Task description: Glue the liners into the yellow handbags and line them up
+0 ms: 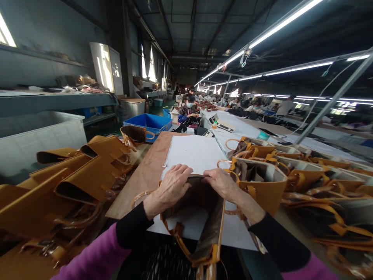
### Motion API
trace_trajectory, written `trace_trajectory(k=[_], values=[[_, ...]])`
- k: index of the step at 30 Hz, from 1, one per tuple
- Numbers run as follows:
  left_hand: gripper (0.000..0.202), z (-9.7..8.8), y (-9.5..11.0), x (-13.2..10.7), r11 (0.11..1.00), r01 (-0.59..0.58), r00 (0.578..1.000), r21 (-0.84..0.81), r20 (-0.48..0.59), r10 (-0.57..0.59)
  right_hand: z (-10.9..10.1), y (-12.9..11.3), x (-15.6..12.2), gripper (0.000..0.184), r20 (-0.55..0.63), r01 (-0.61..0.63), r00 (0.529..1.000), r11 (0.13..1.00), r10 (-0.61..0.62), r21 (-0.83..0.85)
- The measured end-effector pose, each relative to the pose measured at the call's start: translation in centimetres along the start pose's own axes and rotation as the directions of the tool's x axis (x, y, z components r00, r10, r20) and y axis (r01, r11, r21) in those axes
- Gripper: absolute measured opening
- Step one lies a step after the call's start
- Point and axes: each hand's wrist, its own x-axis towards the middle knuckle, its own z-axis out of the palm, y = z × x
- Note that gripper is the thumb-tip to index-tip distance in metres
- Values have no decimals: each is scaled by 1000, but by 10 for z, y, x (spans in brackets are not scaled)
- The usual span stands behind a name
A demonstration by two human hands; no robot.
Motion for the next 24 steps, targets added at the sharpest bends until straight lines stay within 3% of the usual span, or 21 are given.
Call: trace_trajectory(k=[9, 18, 24], values=[[18, 12, -2, 24, 983, 178, 976, -43, 135, -171, 0, 1, -1, 23, 6, 1, 1000, 999, -1, -33], [22, 11, -1, 26, 975, 213, 974, -71, 90, -206, 5, -13, 6, 24, 9, 3, 1000, 968, -1, -252], [29, 11, 1, 28, 978, 210, 974, -11, 85, -208, 1, -16, 14, 26, 28, 61, 998, 965, -55, -255]])
